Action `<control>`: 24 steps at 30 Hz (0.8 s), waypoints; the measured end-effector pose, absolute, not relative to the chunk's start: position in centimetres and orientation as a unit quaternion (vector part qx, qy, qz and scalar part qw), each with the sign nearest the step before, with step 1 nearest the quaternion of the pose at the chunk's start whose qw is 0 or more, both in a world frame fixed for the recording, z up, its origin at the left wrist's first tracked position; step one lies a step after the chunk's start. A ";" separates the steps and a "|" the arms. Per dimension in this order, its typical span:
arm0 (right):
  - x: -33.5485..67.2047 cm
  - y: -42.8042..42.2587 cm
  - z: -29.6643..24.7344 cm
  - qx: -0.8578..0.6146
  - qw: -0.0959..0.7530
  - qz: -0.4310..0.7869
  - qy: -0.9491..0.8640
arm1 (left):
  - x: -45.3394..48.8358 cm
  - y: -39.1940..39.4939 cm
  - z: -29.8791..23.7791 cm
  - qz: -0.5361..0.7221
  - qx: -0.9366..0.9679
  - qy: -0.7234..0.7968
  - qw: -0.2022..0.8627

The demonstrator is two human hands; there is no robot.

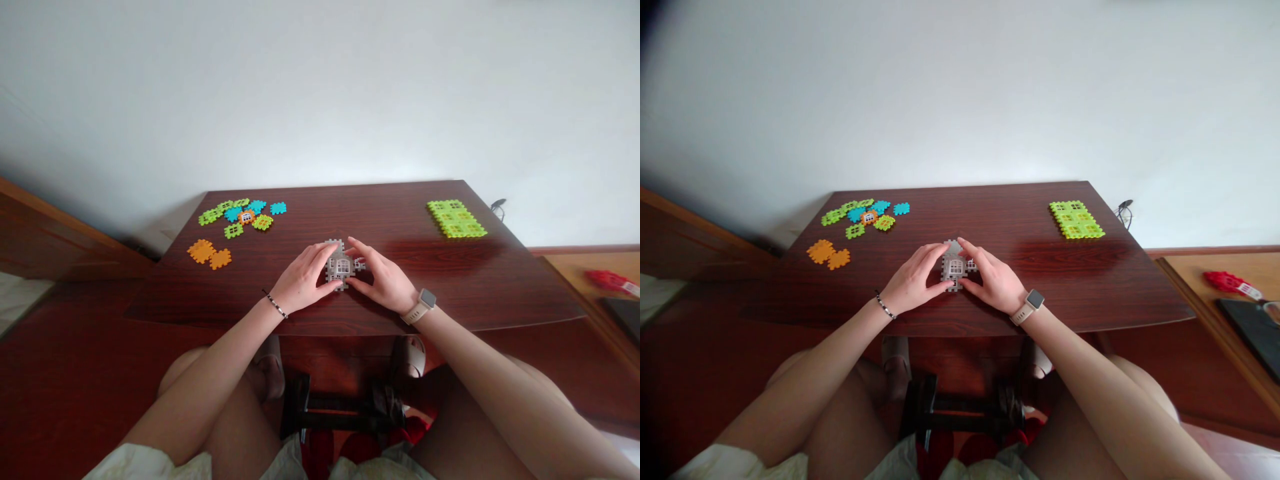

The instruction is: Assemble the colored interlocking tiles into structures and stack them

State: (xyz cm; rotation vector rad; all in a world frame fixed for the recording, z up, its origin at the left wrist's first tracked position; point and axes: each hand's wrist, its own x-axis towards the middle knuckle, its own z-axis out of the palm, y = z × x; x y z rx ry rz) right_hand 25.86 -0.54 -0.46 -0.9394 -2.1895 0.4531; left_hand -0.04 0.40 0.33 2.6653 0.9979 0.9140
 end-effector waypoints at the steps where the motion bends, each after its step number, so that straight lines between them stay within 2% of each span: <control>1: 25.8 -0.5 -0.5 -0.372 0.358 0.171 -0.840 | -0.1 0.5 0.1 0.309 0.882 0.345 0.083; 7: 26.0 -0.2 -0.8 -0.422 0.394 0.153 -0.802 | -0.2 1.3 -1.4 0.249 0.894 0.358 0.104; 14: 26.1 -0.1 -1.0 -0.436 0.394 0.161 -0.793 | -0.6 1.2 -1.6 0.215 0.898 0.374 0.084; 24: 26.4 0.2 -0.2 -0.347 0.318 0.185 -0.863 | -2.8 1.9 -1.6 0.260 0.866 0.416 0.096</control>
